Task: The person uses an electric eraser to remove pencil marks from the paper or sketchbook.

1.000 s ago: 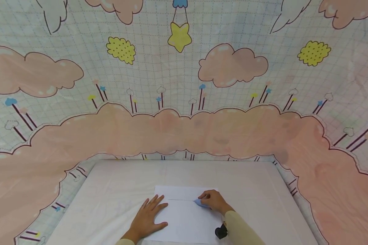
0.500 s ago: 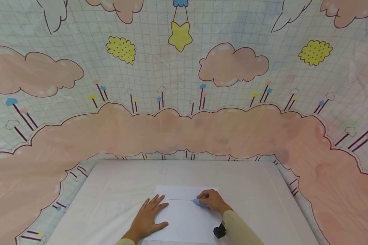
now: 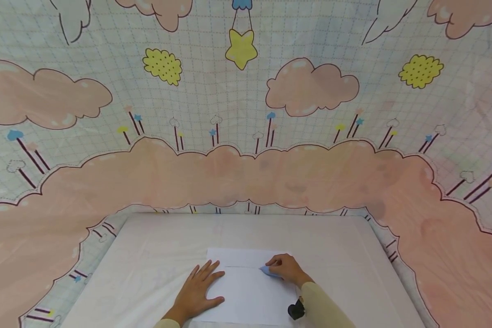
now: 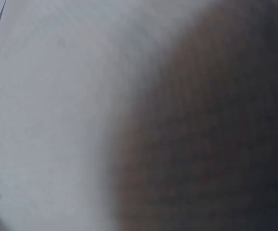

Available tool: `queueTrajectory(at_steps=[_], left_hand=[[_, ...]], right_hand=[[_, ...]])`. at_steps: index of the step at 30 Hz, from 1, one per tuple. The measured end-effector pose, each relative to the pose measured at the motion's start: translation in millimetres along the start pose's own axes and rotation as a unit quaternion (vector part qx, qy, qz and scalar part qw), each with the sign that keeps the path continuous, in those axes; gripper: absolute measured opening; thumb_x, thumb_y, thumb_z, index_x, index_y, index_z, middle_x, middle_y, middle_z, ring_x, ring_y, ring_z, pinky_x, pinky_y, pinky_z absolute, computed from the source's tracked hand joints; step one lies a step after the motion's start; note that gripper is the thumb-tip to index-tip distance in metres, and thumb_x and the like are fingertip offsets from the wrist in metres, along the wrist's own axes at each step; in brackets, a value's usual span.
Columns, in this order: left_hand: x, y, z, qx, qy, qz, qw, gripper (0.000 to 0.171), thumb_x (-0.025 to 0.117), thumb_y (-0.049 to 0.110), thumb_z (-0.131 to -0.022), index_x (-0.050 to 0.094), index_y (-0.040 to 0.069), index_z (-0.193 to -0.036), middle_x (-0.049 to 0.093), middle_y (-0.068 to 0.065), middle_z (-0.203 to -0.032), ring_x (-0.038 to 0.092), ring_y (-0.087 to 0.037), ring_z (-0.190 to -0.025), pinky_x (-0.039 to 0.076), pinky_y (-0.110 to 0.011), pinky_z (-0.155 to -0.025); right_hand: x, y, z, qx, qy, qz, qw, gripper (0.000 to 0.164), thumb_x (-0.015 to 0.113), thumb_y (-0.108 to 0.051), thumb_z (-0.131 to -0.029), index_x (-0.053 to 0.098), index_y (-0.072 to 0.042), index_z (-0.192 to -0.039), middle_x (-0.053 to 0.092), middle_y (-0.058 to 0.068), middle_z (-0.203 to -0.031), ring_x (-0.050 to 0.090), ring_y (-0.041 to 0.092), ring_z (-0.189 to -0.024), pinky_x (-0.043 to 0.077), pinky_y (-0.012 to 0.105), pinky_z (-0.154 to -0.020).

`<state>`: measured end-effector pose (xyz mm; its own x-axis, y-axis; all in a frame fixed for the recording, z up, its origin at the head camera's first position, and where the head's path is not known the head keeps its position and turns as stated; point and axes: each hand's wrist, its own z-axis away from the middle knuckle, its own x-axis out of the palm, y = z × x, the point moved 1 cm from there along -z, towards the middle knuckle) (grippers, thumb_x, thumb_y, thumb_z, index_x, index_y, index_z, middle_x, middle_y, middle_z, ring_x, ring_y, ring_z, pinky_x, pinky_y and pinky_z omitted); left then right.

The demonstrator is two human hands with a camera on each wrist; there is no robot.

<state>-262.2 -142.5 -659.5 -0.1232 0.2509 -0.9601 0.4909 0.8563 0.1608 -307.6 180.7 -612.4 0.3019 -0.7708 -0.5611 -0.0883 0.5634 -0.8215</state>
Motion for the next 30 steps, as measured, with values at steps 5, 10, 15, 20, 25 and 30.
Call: queueTrajectory(at_steps=[5, 10, 15, 20, 25, 30], left_hand=[[0.4, 0.1, 1.3, 0.005, 0.005, 0.002, 1.0000, 0.074, 0.042, 0.084, -0.081, 0.054, 0.036, -0.136, 0.039, 0.005, -0.157, 0.034, -0.025, -0.145, 0.029, -0.055, -0.114], [1.7, -0.4, 1.2, 0.002, -0.001, 0.000, 1.0000, 0.074, 0.040, 0.084, -0.082, 0.053, 0.036, -0.137, 0.037, 0.006, -0.157, 0.033, -0.024, -0.146, 0.027, -0.054, -0.115], [3.2, -2.5, -0.6, -0.008, -0.018, -0.005, 0.9998, 0.076, 0.038, 0.086, -0.081, 0.051, 0.038, -0.138, 0.033, 0.008, -0.159, 0.029, -0.022, -0.148, 0.023, -0.053, -0.118], [2.2, -1.9, -0.2, -0.005, -0.007, -0.005, 1.0000, 0.075, 0.040, 0.085, -0.080, 0.053, 0.037, -0.137, 0.036, 0.007, -0.158, 0.031, -0.023, -0.147, 0.026, -0.053, -0.117], [0.3, -1.2, 0.8, -0.003, -0.001, 0.001, 1.0000, 0.074, 0.043, 0.083, -0.081, 0.053, 0.036, -0.137, 0.036, 0.006, -0.158, 0.031, -0.023, -0.147, 0.027, -0.053, -0.116], [-0.9, -0.8, 0.4, -0.004, -0.007, 0.006, 0.9999, 0.075, 0.043, 0.083, -0.081, 0.053, 0.035, -0.138, 0.035, 0.006, -0.158, 0.030, -0.023, -0.147, 0.025, -0.053, -0.118]], right_hand=[[4.5, -2.8, -2.7, -0.003, -0.007, -0.007, 1.000, 0.017, 0.068, -0.009, -0.084, 0.076, -0.007, -0.098, 0.056, -0.002, -0.073, 0.045, 0.008, -0.053, 0.041, 0.020, -0.045], [5.1, -2.0, -3.1, -0.003, -0.006, 0.000, 1.000, 0.016, 0.068, -0.009, -0.084, 0.076, -0.008, -0.098, 0.056, -0.002, -0.074, 0.045, 0.008, -0.052, 0.041, 0.019, -0.045], [0.4, -0.7, -1.7, -0.007, -0.001, 0.007, 1.000, 0.017, 0.067, -0.009, -0.084, 0.076, -0.008, -0.098, 0.059, -0.001, -0.075, 0.047, 0.009, -0.055, 0.044, 0.021, -0.045], [-2.1, 2.9, -0.3, -0.001, 0.004, 0.013, 1.000, 0.017, 0.067, -0.009, -0.083, 0.076, -0.008, -0.097, 0.059, -0.001, -0.076, 0.048, 0.010, -0.056, 0.045, 0.022, -0.046], [-1.2, 2.2, -1.3, 0.003, -0.004, 0.002, 1.000, 0.015, 0.069, -0.009, -0.084, 0.076, -0.009, -0.097, 0.059, -0.002, -0.074, 0.046, 0.010, -0.054, 0.043, 0.022, -0.046], [0.6, -1.1, -2.0, -0.008, -0.011, -0.004, 1.000, 0.015, 0.068, -0.011, -0.085, 0.076, -0.009, -0.099, 0.058, -0.002, -0.074, 0.045, 0.009, -0.054, 0.043, 0.021, -0.046]])
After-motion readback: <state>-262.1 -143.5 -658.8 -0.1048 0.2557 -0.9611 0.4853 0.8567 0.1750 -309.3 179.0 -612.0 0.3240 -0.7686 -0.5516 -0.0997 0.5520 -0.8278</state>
